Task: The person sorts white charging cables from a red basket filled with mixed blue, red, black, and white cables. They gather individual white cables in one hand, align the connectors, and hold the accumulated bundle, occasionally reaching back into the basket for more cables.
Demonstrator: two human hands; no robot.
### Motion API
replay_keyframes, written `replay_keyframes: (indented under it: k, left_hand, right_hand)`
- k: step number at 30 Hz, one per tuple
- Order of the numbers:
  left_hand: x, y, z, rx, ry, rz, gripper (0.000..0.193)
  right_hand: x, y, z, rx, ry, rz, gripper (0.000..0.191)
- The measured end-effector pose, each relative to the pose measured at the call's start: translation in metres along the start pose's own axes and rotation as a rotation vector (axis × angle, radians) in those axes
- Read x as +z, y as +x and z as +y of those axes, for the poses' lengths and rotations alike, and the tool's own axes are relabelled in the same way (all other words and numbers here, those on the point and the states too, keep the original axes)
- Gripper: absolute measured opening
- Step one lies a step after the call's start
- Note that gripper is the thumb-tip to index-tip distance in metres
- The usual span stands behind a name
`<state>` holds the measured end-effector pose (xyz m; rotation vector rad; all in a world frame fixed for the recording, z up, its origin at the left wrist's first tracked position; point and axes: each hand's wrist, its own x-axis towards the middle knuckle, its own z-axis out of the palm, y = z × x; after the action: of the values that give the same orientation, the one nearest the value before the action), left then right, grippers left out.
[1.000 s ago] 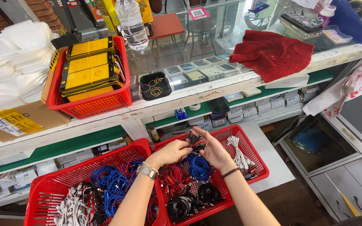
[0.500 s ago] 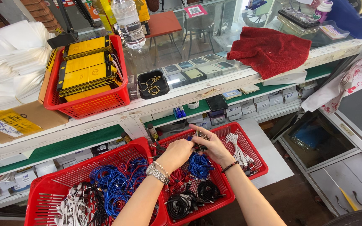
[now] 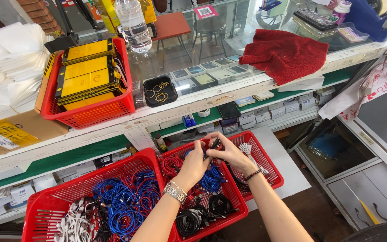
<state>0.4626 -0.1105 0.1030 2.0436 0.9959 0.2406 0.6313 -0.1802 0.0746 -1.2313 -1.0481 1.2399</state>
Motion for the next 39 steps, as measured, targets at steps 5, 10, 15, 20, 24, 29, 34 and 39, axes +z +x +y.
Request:
replay_keyframes:
  k: [5,10,15,20,24,29,34,39]
  left_hand:
    - [0.003,0.007,0.003,0.338,0.043,0.103,0.030]
    - [0.007,0.008,0.003,0.252,-0.299,0.003,0.020]
    - [0.021,0.010,-0.004,0.129,0.233,0.244,0.021]
    - [0.028,0.026,-0.032,-0.022,0.121,0.339,0.022]
    - [0.040,0.044,-0.058,0.063,-0.194,0.385,0.027]
    - [0.030,0.061,-0.084,-0.248,-1.042,0.133,0.029]
    - [-0.004,0.054,-0.083,-0.241,-1.712,-0.008,0.028]
    - [0.010,0.030,-0.053,-0.123,-1.652,-0.036,0.037]
  right_hand:
    - [0.003,-0.003,0.011,0.070,0.279,0.182,0.061]
    - [-0.001,-0.008,0.015,0.060,0.347,0.173,0.068]
    - [-0.005,-0.004,0.024,0.003,0.442,0.256,0.060]
    - [0.005,-0.007,0.052,-0.264,0.387,0.272,0.032]
    - [0.011,-0.010,0.057,-0.130,0.474,0.127,0.024]
    - [0.006,-0.025,0.040,-0.111,0.505,0.039,0.026]
    - [-0.001,-0.045,0.045,-0.375,1.003,-0.156,0.039]
    - [-0.004,-0.029,0.061,-0.300,1.486,-0.020,0.039]
